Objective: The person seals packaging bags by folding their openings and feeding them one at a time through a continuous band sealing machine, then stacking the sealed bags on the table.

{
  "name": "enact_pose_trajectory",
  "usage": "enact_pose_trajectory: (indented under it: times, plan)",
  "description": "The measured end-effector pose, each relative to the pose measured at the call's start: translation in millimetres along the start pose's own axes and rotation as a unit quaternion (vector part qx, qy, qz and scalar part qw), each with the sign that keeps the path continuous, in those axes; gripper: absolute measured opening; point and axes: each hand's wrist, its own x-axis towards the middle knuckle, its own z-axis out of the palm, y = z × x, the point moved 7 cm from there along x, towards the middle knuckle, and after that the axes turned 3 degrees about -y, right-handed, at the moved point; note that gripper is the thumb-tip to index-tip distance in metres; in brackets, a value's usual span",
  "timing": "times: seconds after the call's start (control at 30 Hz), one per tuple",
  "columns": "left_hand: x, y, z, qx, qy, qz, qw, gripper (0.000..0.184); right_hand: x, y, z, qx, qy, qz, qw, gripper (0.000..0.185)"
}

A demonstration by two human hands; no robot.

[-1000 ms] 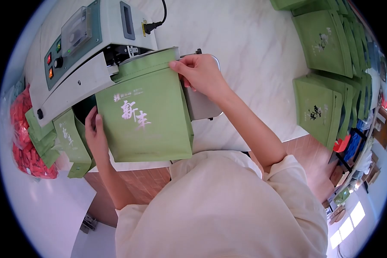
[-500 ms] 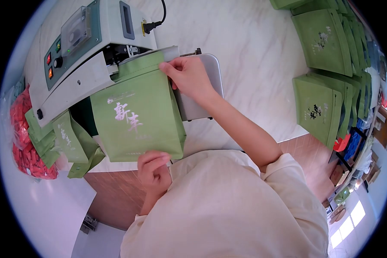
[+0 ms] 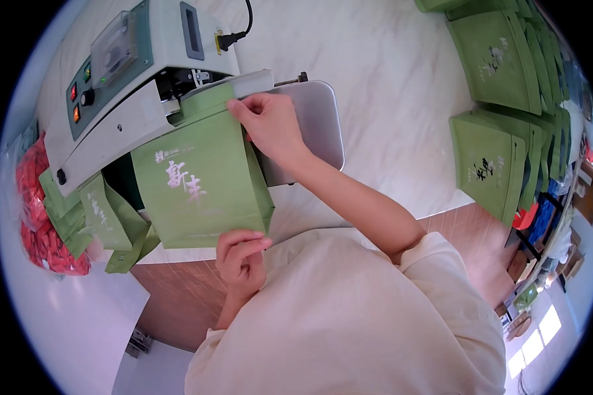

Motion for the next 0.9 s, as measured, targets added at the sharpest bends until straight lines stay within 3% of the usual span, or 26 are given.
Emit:
enact_pose_trajectory:
  times: [0.9]
  plan:
    - [-6, 0, 5, 0.006, 0.052, -0.044, 0.998, 0.026, 0, -1, 35, 0.055, 0.021, 0.003, 0.998, 0.025]
